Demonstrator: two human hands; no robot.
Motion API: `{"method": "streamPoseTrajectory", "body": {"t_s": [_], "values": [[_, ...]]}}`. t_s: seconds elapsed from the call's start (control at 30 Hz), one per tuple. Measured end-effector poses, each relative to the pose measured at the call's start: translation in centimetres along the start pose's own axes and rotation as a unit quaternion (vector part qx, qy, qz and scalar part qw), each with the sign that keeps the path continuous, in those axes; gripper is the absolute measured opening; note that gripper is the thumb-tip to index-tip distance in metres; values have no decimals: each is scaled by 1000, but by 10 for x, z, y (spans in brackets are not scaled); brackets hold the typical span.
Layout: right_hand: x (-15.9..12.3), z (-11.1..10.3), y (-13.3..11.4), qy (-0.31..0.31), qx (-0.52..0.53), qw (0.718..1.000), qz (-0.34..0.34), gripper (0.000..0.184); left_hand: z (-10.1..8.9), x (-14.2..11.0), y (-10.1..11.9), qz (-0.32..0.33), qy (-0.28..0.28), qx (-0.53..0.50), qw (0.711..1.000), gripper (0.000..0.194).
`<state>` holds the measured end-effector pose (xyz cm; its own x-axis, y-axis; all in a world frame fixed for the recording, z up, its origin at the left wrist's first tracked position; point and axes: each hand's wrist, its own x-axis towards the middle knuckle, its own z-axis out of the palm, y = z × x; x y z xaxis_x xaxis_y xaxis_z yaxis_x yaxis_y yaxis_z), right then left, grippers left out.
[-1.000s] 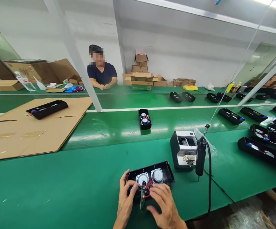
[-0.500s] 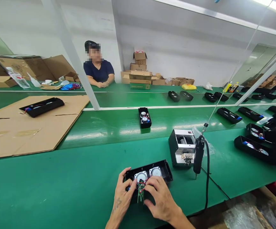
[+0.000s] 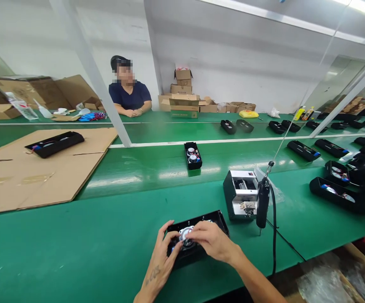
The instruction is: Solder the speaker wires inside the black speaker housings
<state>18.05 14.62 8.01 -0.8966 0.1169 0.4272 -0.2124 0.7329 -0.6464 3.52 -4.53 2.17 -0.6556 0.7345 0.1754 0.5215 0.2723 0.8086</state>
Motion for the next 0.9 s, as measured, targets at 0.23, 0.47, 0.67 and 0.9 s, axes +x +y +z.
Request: {"method": "streamPoseTrajectory", "body": {"t_s": [0.23, 0.47, 0.67, 0.9], "values": [[-5, -6, -22, -221, -297, 929, 1, 18, -8, -8, 7, 189, -57, 156, 968, 27], [0, -3, -25, -258, -211, 942, 47, 26, 5, 3, -10, 253, -101, 234, 933, 45], [-6, -3, -24, -265, -178, 944, 78, 17, 6, 9, -1, 253, -167, 236, 923, 56], [0, -2, -22, -277, -186, 940, 76, 24, 4, 20, 12, 264, -175, 255, 914, 60]]}}
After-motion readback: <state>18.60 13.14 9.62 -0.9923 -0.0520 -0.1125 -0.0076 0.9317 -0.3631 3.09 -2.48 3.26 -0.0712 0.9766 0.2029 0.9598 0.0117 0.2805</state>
